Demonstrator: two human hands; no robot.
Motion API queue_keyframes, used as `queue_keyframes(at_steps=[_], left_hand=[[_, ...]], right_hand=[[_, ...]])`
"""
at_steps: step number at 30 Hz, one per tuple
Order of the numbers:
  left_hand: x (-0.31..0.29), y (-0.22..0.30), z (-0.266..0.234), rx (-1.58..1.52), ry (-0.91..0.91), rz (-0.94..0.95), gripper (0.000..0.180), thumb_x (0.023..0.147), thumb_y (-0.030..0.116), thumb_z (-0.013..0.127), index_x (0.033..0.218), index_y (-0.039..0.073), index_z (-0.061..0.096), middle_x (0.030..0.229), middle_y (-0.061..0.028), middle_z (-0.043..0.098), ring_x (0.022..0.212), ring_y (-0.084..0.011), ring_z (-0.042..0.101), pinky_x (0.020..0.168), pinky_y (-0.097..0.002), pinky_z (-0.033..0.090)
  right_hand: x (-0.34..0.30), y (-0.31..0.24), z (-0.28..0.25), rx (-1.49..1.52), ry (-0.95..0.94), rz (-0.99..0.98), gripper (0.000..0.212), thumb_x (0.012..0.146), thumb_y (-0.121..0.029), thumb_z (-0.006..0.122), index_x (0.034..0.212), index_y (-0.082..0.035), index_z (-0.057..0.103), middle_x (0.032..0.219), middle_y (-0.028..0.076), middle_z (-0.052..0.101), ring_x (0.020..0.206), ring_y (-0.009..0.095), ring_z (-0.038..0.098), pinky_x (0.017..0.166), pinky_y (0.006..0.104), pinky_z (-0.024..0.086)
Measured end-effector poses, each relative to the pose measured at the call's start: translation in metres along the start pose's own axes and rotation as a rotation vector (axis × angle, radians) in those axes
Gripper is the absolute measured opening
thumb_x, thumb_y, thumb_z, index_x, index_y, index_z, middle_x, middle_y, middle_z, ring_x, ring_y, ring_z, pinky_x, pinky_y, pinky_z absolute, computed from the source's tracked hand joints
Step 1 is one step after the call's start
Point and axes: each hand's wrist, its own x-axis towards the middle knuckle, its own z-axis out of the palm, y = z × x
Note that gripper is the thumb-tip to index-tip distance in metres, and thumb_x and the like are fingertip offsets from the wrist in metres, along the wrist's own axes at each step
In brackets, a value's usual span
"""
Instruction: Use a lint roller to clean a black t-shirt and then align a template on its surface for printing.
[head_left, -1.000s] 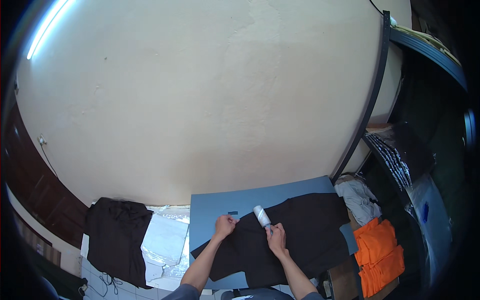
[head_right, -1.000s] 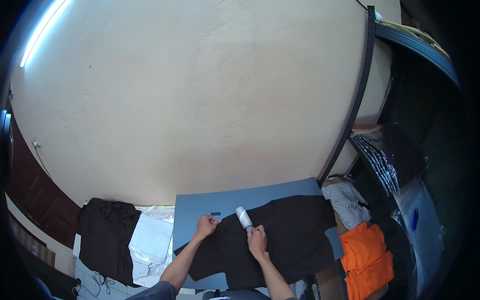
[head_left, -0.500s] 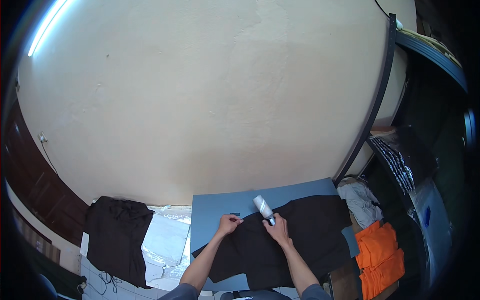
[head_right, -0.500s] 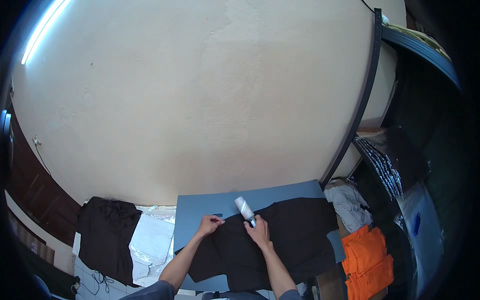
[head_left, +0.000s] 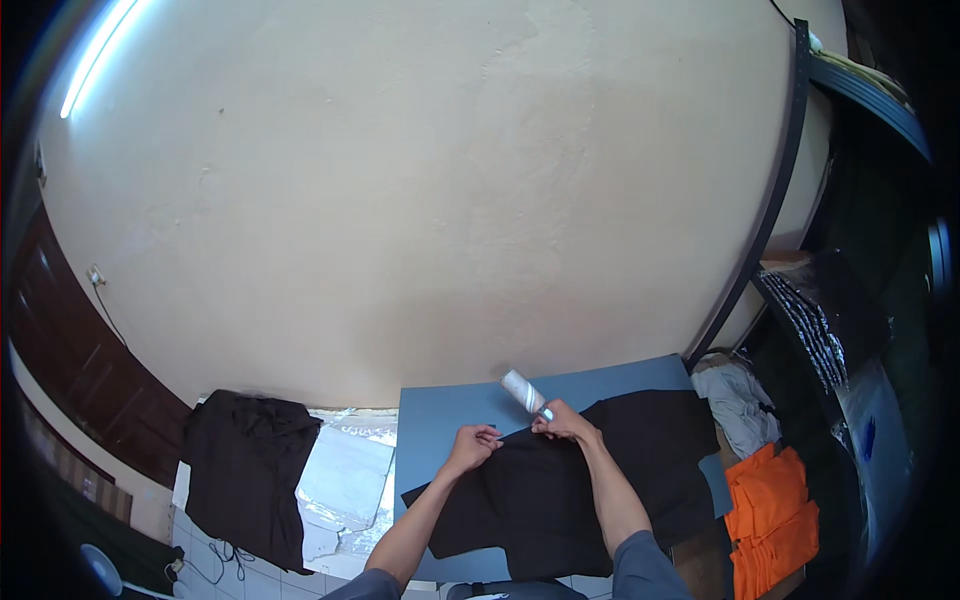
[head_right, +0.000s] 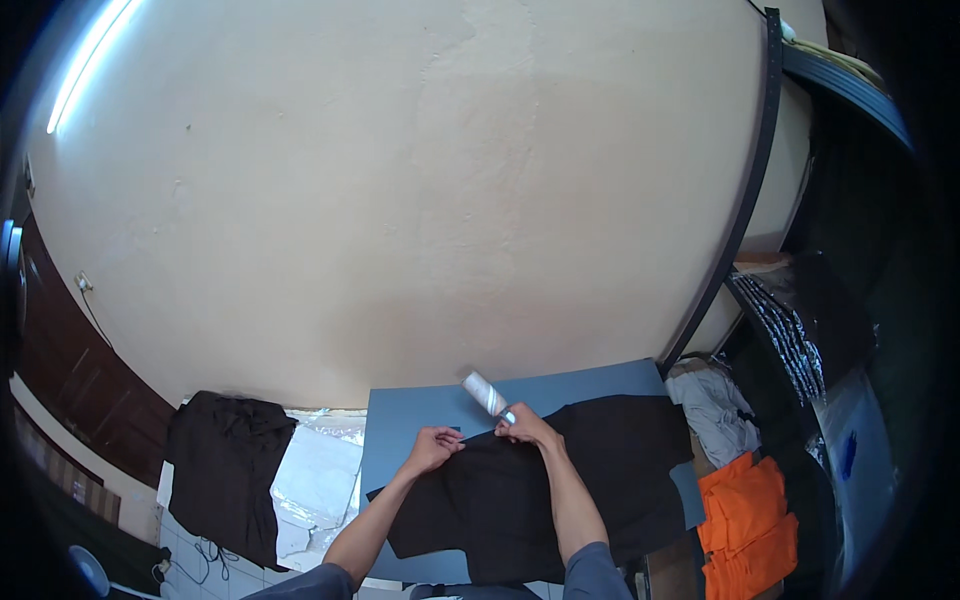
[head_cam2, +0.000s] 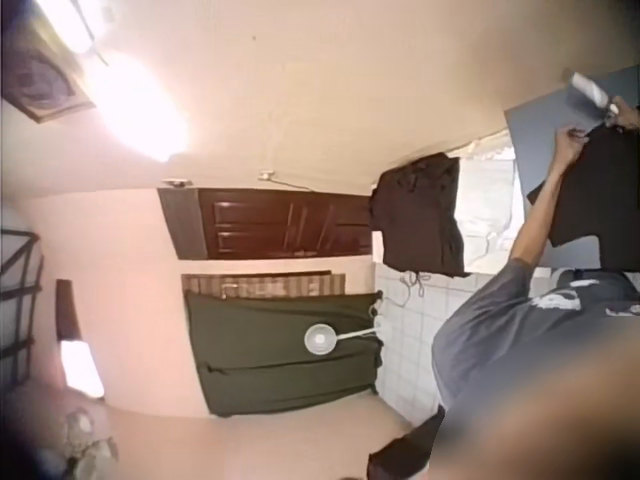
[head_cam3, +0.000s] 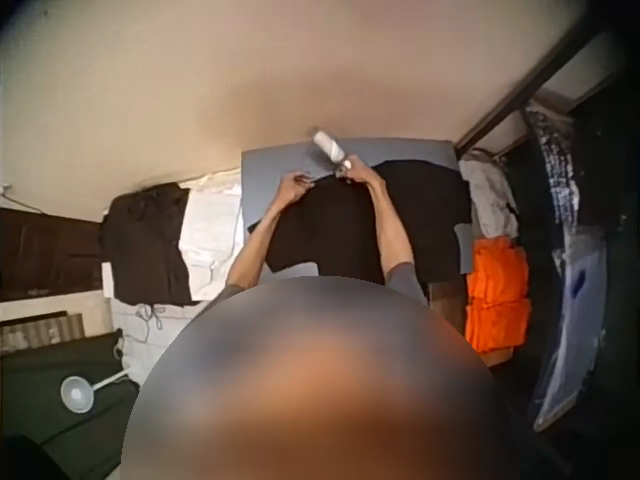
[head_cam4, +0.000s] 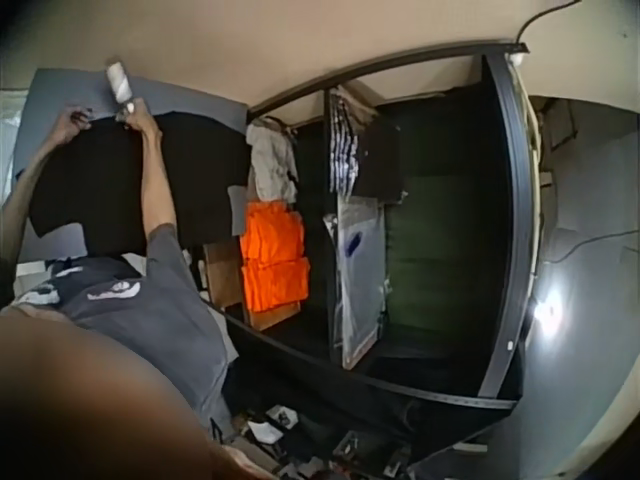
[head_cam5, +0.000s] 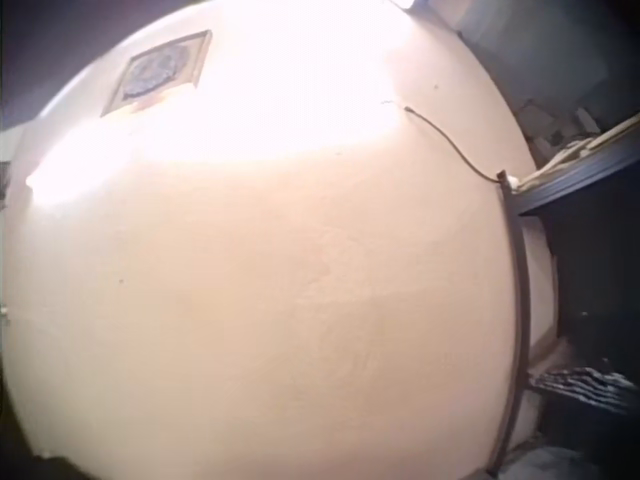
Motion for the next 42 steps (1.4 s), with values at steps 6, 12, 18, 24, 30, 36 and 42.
queue_keyframes(at_steps=[6,12,18,24,30,36,42], left_hand=[[-0.017,0.014,-0.005,0.591,0.045,0.335,0.015,0.090,0.011,0.078,0.093,-0.003,0.075,0.081,-0.0130,0.070,0.074,-0.0103,0.065,0.067,-0.0307,0.052],[-0.010,0.007,0.008,0.082,-0.015,0.051,0.012,0.091,0.010,0.075,0.094,-0.001,0.076,0.092,-0.0159,0.074,0.081,-0.0207,0.070,0.074,-0.0368,0.055],[-0.029,0.041,0.006,0.472,0.059,-0.012,0.013,0.092,0.014,0.077,0.093,0.001,0.079,0.073,-0.0086,0.073,0.067,-0.0150,0.067,0.067,-0.0348,0.055],[-0.019,0.007,0.003,0.351,0.076,0.392,0.017,0.095,0.016,0.074,0.088,0.000,0.076,0.070,-0.0091,0.069,0.062,-0.0151,0.062,0.060,-0.0314,0.049],[-0.018,-0.001,0.009,0.003,0.077,0.138,0.037,0.101,0.027,0.070,0.076,0.000,0.064,0.062,0.0012,0.053,0.060,-0.0049,0.043,0.055,-0.0277,0.038],[-0.036,0.015,-0.034,0.287,-0.329,-0.068,0.057,0.082,0.045,0.089,0.067,0.003,0.053,0.059,0.0053,0.037,0.060,-0.0077,0.033,0.053,-0.0316,0.029],[-0.078,0.050,-0.080,0.081,-0.495,-0.133,0.045,0.085,0.039,0.088,0.075,0.001,0.065,0.065,0.0051,0.051,0.064,-0.0072,0.042,0.057,-0.0313,0.035]], right_hand=[[-0.005,-0.010,-0.020,0.024,-0.064,0.027,0.017,0.088,-0.005,0.079,0.088,0.002,0.064,0.071,0.005,0.068,0.054,0.010,0.062,0.047,0.0266,0.046],[-0.005,-0.003,-0.024,0.177,-0.210,0.094,0.019,0.090,-0.002,0.076,0.095,0.005,0.059,0.085,0.014,0.073,0.070,0.019,0.076,0.054,0.0285,0.059],[-0.009,0.019,-0.039,0.324,-0.136,0.092,0.023,0.087,0.006,0.076,0.093,0.007,0.054,0.088,0.019,0.071,0.071,0.025,0.076,0.062,0.0349,0.066],[-0.024,-0.001,-0.043,0.235,-0.056,0.136,0.028,0.082,0.007,0.081,0.082,0.002,0.054,0.078,0.016,0.071,0.065,0.023,0.075,0.055,0.0331,0.063],[-0.025,-0.007,-0.051,0.276,-0.057,0.112,0.038,0.079,0.005,0.084,0.075,-0.005,0.048,0.076,0.016,0.072,0.062,0.022,0.074,0.051,0.0310,0.060],[-0.028,-0.009,-0.049,0.258,0.001,0.121,0.042,0.077,0.000,0.088,0.073,-0.008,0.047,0.063,0.009,0.065,0.058,0.018,0.072,0.048,0.0295,0.058],[-0.029,-0.020,-0.037,0.151,-0.004,0.104,0.042,0.078,-0.003,0.089,0.071,-0.008,0.048,0.062,0.006,0.063,0.052,0.013,0.064,0.046,0.0281,0.051]])
